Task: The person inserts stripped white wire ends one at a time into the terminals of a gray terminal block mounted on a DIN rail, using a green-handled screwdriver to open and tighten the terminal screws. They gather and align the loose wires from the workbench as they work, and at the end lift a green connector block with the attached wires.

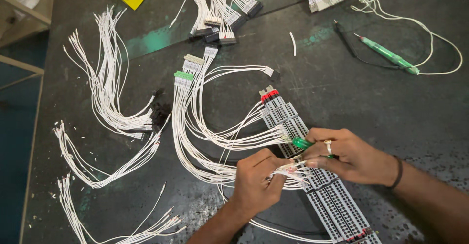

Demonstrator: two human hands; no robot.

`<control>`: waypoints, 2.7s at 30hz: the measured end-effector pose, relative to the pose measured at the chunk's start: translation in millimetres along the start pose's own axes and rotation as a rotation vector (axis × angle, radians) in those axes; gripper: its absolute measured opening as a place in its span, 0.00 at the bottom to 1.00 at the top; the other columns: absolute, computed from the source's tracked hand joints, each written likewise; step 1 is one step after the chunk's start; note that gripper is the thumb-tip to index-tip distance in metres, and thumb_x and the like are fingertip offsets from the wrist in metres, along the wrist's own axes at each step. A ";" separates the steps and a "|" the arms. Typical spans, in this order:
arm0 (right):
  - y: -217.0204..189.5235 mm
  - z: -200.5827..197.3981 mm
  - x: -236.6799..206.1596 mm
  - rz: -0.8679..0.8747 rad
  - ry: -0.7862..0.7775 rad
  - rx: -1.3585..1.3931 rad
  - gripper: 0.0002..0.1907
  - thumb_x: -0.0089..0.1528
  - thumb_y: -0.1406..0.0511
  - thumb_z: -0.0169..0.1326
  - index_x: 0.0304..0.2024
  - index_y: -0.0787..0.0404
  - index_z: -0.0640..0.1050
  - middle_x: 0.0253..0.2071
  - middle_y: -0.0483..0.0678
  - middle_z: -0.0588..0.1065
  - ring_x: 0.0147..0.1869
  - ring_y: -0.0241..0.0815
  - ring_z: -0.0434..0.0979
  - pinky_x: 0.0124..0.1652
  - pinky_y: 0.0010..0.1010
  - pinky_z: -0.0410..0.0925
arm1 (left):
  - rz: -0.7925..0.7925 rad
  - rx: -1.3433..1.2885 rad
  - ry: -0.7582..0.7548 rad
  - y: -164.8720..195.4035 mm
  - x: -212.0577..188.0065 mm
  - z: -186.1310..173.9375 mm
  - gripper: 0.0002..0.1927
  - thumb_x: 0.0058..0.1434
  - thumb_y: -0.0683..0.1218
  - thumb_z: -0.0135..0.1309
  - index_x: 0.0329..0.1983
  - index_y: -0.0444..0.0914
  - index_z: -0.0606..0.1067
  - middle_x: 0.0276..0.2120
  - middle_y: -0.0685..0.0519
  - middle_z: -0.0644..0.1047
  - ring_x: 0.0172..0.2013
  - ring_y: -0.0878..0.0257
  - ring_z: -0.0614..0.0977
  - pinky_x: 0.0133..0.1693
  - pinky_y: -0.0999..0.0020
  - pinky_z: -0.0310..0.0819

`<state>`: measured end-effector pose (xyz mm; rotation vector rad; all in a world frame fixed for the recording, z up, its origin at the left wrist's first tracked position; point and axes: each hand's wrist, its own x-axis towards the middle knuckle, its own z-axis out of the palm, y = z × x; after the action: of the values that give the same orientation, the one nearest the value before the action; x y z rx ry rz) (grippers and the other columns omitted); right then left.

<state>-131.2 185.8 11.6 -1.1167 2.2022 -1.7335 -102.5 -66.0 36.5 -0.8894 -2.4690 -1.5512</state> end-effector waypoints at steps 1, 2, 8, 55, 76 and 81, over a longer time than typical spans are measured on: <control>-0.2 -1.9 1.0 0.011 -0.034 -0.016 0.07 0.61 0.68 0.59 0.42 0.63 0.81 0.36 0.50 0.76 0.35 0.43 0.80 0.33 0.34 0.71 | 0.010 0.004 0.011 -0.6 1.4 1.2 0.09 0.57 0.36 0.62 0.41 0.37 0.81 0.33 0.50 0.80 0.28 0.59 0.82 0.31 0.67 0.77; -1.3 -4.0 1.5 0.023 -0.067 -0.031 0.08 0.61 0.67 0.60 0.42 0.63 0.81 0.36 0.50 0.76 0.36 0.43 0.80 0.33 0.35 0.71 | 0.033 -0.006 0.000 0.0 2.0 2.2 0.10 0.56 0.37 0.63 0.41 0.37 0.80 0.34 0.50 0.80 0.29 0.58 0.83 0.31 0.67 0.78; -16.6 -12.9 -8.0 0.020 0.211 0.052 0.14 0.65 0.70 0.52 0.53 0.62 0.78 0.50 0.54 0.76 0.38 0.39 0.82 0.38 0.29 0.76 | 0.081 0.141 -0.098 10.7 -3.7 2.0 0.13 0.51 0.42 0.67 0.39 0.38 0.79 0.31 0.52 0.80 0.28 0.57 0.83 0.30 0.65 0.78; -4.9 -3.6 5.9 0.094 0.081 -0.179 0.10 0.52 0.71 0.62 0.37 0.59 0.83 0.34 0.48 0.75 0.24 0.41 0.75 0.23 0.32 0.65 | -0.197 -0.089 -0.233 10.4 9.8 -16.7 0.07 0.67 0.38 0.52 0.47 0.33 0.76 0.32 0.49 0.82 0.34 0.59 0.85 0.36 0.67 0.78; 4.9 0.7 11.1 0.039 -0.004 -0.099 0.10 0.59 0.68 0.62 0.44 0.63 0.83 0.36 0.49 0.77 0.36 0.41 0.80 0.33 0.33 0.71 | 0.007 0.051 0.060 3.1 6.2 -1.0 0.06 0.60 0.38 0.62 0.41 0.35 0.80 0.33 0.49 0.81 0.29 0.58 0.84 0.30 0.67 0.78; -3.8 -0.8 -0.2 0.186 0.330 0.067 0.20 0.66 0.72 0.50 0.60 0.63 0.77 0.54 0.57 0.77 0.35 0.37 0.82 0.34 0.27 0.77 | -0.055 0.173 -0.028 1.2 1.7 1.3 0.08 0.55 0.43 0.63 0.37 0.39 0.80 0.31 0.52 0.81 0.27 0.57 0.84 0.30 0.64 0.79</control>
<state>-129.7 186.3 15.1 -0.6225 2.3162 -2.0072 -102.9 -63.9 37.5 -0.8275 -2.6186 -1.3234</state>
